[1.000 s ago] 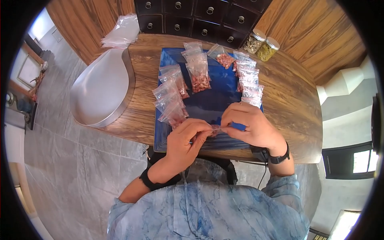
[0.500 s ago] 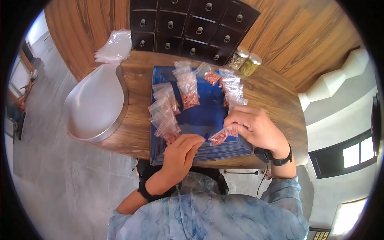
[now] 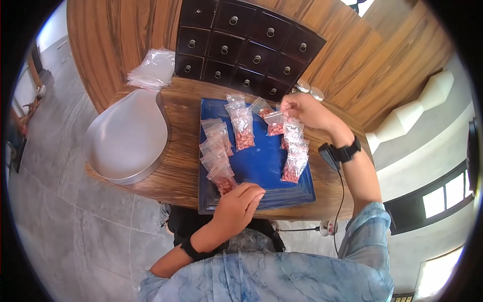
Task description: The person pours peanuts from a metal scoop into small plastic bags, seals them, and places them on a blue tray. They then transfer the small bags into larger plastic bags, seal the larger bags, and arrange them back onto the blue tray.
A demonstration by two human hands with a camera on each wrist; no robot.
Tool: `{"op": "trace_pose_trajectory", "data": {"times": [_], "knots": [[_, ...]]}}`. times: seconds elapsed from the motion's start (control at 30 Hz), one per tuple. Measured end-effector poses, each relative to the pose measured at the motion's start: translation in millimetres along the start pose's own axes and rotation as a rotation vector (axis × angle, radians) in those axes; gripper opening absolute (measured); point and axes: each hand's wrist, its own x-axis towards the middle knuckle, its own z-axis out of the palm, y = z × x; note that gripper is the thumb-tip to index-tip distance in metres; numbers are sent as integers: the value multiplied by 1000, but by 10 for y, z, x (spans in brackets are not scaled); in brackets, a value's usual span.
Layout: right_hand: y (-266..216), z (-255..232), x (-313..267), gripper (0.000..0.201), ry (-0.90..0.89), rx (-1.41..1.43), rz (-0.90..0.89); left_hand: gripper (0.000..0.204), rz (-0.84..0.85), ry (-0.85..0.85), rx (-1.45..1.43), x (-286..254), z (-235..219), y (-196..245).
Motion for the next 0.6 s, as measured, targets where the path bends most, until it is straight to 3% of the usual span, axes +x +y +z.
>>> {"op": "trace_pose_trajectory", "data": {"times": [0.17, 0.33, 0.43, 0.53, 0.6], "knots": [[336, -23, 546, 9, -159, -234, 33, 13, 14, 5, -13, 5, 2, 10], [231, 102, 829, 27, -123, -444, 113, 13, 8, -4, -6, -10, -2, 2], [520, 192, 1023, 34, -106, -536, -35, 13, 23, 1, 13, -10, 11, -12], [487, 155, 1098, 35, -230, -623, -69, 13, 32, -4, 29, -7, 11, -19], [430, 134, 1147, 32, -253, -632, 31, 14, 31, -8, 30, -8, 6, -20]]}}
